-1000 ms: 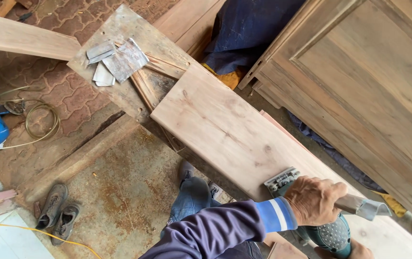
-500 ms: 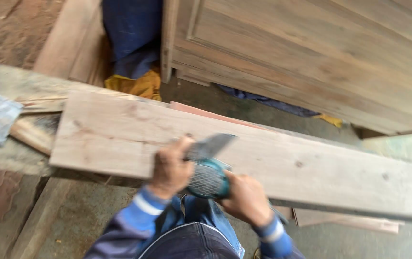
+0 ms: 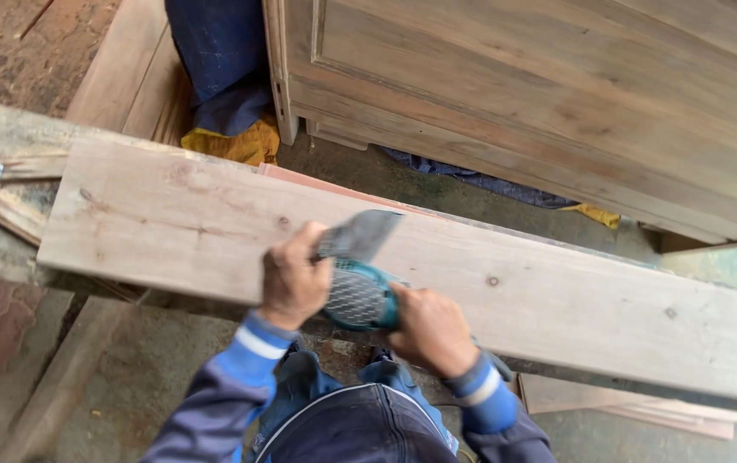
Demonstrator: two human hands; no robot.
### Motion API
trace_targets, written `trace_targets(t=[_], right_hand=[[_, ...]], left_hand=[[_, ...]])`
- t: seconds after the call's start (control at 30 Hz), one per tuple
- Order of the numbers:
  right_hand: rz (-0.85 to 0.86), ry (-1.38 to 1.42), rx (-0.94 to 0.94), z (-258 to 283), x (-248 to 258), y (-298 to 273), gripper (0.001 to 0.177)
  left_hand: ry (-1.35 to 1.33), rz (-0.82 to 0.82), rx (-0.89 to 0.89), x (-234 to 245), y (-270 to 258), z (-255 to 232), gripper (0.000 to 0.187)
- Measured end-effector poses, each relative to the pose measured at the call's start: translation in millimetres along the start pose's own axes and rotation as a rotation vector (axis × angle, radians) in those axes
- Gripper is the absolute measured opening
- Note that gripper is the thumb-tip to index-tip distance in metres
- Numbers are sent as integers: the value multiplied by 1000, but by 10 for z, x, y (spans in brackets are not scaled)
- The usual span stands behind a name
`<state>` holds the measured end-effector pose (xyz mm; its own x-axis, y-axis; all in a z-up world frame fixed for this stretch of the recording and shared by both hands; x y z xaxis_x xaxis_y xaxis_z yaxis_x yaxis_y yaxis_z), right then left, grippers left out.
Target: The person is sanding a long wooden plank using an electric orbital sander and manual sandpaper.
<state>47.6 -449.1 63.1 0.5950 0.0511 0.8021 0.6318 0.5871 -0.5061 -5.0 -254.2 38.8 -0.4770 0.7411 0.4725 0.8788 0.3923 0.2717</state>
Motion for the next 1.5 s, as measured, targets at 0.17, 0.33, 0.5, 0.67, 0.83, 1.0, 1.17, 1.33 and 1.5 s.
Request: trace_targets(t=[0.17, 0.33, 0.5, 0.67, 0.83, 1.0, 1.17, 1.33, 1.5], right_hand=[[31, -34, -151, -1139, 127, -454, 50], [68, -76, -284, -2657, -50, -763, 49], [136, -112, -327, -3422, -216, -719, 55], [185, -121, -300, -3412, -266, -691, 58], [222, -132, -259, -3251, -284, -557, 61], [251, -145, -228, -3025, -290, -456, 65], [211, -205, -192, -2092, -101, -359, 60], [103, -189, 43, -602, 156, -21, 52], [44, -90, 338, 297, 95, 389, 48]], left_hand=[[-101, 16, -20, -1171, -106, -525, 16], [-95, 33, -81, -2298, -198, -1056, 7], [-133, 129, -49, -3127, -356, -1441, 15], [-128, 176, -22, -3320, -516, -1549, 21], [-143, 123, -33, -3031, -582, -1428, 24], [-158, 78, -57, -2632, -601, -1071, 15], [-76, -35, -64, -1755, -442, -582, 11], [-8, -100, -40, -706, -342, -69, 9], [95, -145, 94, 120, -302, 547, 10]])
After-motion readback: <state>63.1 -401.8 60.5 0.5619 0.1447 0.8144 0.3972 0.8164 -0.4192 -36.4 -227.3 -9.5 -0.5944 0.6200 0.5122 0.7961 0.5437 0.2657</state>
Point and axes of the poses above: each hand's wrist, its own y-axis towards the middle knuckle, its own x-axis out of the back of the hand, z = x × y, the point moved 2 cm from there along y, towards the middle knuckle, and after that the axes turned 4 degrees about -y, right-handed, at the moved point
